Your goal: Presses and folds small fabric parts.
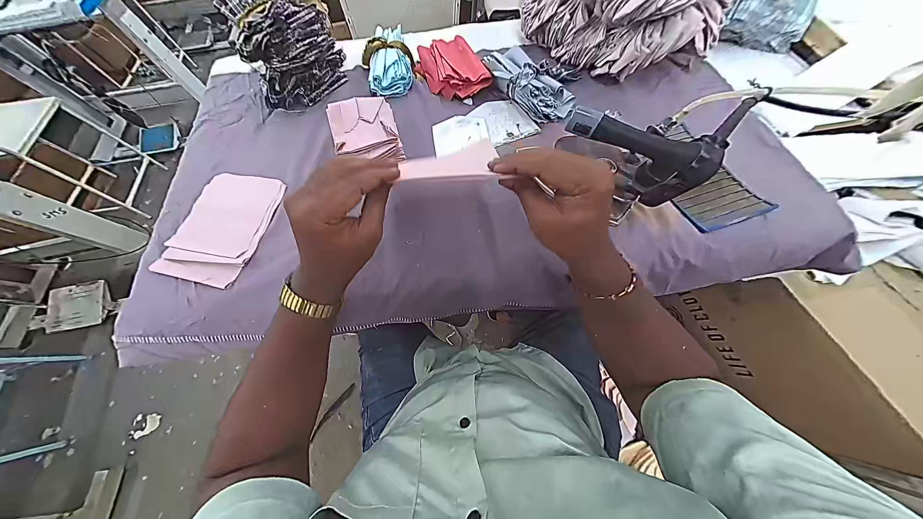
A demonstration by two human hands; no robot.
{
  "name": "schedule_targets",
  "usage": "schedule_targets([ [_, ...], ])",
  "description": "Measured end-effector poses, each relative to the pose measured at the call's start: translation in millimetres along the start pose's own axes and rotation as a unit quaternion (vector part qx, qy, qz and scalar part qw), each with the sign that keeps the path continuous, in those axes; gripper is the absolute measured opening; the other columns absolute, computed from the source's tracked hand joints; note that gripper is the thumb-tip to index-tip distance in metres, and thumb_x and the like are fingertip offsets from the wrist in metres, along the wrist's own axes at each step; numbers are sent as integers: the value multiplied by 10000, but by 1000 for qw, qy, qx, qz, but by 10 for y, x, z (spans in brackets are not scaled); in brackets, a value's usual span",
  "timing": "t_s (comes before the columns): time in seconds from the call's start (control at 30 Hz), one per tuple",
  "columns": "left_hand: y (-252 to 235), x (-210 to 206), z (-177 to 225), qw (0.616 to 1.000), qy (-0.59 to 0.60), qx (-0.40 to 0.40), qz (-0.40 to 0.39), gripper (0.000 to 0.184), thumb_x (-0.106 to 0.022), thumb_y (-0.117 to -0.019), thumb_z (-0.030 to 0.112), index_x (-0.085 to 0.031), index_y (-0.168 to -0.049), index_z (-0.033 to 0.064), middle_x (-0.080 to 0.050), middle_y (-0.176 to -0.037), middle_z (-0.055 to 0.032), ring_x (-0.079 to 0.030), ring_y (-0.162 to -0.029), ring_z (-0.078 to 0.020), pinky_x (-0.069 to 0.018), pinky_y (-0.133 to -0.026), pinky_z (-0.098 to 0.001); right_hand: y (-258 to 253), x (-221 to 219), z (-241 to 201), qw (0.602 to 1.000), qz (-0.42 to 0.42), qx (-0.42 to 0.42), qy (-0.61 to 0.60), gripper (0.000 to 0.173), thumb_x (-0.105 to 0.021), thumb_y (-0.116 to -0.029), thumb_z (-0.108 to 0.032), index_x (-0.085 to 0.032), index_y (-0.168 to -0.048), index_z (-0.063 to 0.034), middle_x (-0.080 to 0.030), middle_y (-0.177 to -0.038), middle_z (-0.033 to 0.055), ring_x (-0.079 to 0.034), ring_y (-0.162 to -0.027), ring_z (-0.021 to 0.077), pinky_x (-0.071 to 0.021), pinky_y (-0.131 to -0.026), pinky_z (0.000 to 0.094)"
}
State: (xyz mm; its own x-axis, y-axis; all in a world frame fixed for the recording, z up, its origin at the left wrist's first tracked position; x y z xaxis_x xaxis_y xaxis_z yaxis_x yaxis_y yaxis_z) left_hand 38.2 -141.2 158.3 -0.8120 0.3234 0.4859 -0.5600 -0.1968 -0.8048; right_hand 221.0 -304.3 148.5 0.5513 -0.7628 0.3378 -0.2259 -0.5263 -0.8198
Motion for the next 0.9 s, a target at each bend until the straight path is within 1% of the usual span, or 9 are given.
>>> schedule_targets([
  [0.17,804,-457,-200,992,-27,48,-117,170,-669,-970,89,-794,-1080,59,-737,-1193,-87,-669,-1185,-209,-546,-1042,-391,787,-281,290,989,-105,-29,104,255,-555,-973,-1,-796,-1045,-37,-777,-1125,85,-719,-1130,216,-556,-1031,433],
  [0.3,1113,-592,-136,983,-30,73,-165,202,-625,-966,85,-805,-1055,80,-744,-1175,-61,-665,-1168,-194,-548,-1013,-370,1122,-377,292,972,-179,-33,150,326,-510,-950,16,-804,-1052,-82,-769,-1180,43,-661,-1238,229,-459,-1086,496],
  [0.43,1084,-580,-127,977,0,82,-195,256,-618,-919,113,-791,-1102,64,-725,-1210,-75,-656,-1169,-197,-554,-996,-376,1143,-292,215,973,-162,-39,162,315,-514,-933,7,-792,-1068,-53,-756,-1209,84,-663,-1241,253,-445,-1110,543],
  [0.57,1080,-627,-196,974,17,78,-212,210,-670,-946,168,-804,-1095,106,-707,-1215,-67,-633,-1173,-194,-544,-995,-372,1246,-376,87,961,-181,-27,205,323,-564,-1046,-247,-753,-1240,-70,-702,-1344,79,-583,-1360,253,-323,-1200,620],
  [0.67,1092,-643,-228,972,24,90,-215,191,-675,-947,173,-811,-1066,110,-708,-1213,-57,-625,-1183,-194,-536,-1000,-373,1443,-396,104,953,-142,-20,266,316,-578,-1038,-275,-771,-1226,-110,-705,-1346,58,-583,-1363,244,-307,-1199,644],
  [0.73,1106,-645,-240,973,24,100,-205,176,-682,-946,182,-813,-1040,112,-713,-1203,-50,-625,-1181,-186,-535,-997,-368,1415,-394,91,954,-123,-24,273,285,-584,-1012,-239,-799,-1153,-116,-735,-1289,44,-616,-1323,243,-324,-1183,645],
  [0.8,1112,-642,-255,975,22,104,-195,166,-687,-942,186,-816,-1022,119,-716,-1196,-47,-626,-1177,-182,-538,-990,-367,1204,-402,97,954,-131,-42,265,260,-584,-999,-227,-812,-979,-104,-786,-1131,32,-694,-1187,222,-371,-1138,626],
  [0.87,1117,-642,-268,976,22,107,-187,157,-689,-940,184,-819,-1010,129,-714,-1195,-38,-624,-1178,-173,-539,-991,-365,871,-390,169,955,-143,-52,255,278,-582,-1004,-227,-763,-848,-85,-772,-896,38,-734,-942,200,-495,-992,552],
  [0.9,1125,-642,-277,977,24,110,-184,153,-692,-940,186,-820,-1008,136,-715,-1196,-30,-624,-1182,-167,-540,-996,-364,675,-371,239,955,-143,-55,252,269,-590,-1009,-217,-761,-862,-70,-750,-848,52,-721,-857,201,-550,-865,487],
])
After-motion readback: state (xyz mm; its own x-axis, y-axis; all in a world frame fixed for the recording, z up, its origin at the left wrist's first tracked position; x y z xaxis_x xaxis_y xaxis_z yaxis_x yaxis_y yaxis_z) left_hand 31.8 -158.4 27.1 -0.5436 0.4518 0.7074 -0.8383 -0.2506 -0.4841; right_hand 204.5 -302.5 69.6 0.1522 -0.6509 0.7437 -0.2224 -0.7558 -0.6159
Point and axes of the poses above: each hand's wrist, its own y-axis away from the middle knuckle, its own x-axis out of the back of the hand, z = x × y, the point moved 10 cm from there along -y, towards the middle knuckle
